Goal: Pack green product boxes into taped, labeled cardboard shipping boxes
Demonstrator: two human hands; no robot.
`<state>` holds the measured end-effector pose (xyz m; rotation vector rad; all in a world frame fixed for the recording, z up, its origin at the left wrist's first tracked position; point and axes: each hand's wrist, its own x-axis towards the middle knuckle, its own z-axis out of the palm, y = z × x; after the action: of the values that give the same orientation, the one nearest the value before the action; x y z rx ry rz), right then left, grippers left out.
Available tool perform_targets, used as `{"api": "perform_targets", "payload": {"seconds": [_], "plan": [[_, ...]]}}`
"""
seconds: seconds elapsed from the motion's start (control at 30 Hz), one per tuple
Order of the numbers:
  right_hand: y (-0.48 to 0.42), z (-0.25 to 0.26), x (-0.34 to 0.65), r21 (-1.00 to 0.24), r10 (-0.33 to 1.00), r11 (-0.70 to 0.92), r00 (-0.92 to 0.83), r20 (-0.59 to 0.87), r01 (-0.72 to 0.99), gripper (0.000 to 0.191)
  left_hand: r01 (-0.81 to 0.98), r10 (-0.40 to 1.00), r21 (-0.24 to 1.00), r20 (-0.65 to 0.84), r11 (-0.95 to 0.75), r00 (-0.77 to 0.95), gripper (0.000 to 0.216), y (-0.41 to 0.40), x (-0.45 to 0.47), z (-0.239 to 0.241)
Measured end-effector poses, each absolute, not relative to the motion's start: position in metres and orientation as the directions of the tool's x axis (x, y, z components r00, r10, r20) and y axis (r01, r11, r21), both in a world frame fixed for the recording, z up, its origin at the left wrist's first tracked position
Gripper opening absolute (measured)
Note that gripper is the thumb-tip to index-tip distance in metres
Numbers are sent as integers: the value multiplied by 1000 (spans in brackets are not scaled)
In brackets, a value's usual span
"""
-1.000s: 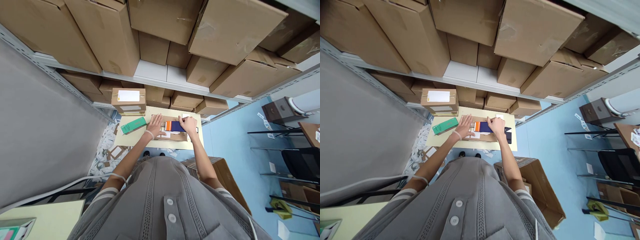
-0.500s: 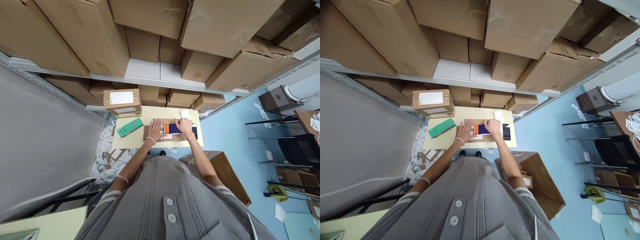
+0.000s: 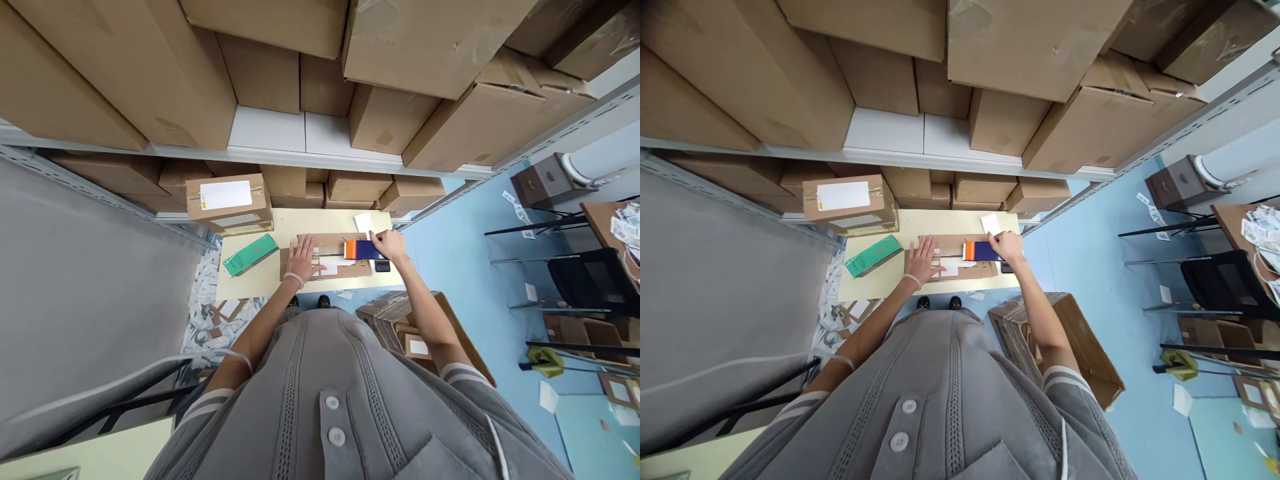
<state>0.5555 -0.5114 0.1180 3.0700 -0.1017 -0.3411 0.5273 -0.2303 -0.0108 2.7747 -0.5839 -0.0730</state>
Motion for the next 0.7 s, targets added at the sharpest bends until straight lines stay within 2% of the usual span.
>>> {"api": "perform_targets", "payload": {"seconds": [0.33, 0.7], "plan": [[-657, 138, 544, 235, -217, -957, 958, -189, -171, 61, -382, -397, 289, 8, -878, 918, 87, -227, 527, -11], [-607, 93, 562, 275, -193, -956, 925, -327, -102, 61, -376, -395, 268, -18, -887, 918, 84, -228, 527, -10]]}}
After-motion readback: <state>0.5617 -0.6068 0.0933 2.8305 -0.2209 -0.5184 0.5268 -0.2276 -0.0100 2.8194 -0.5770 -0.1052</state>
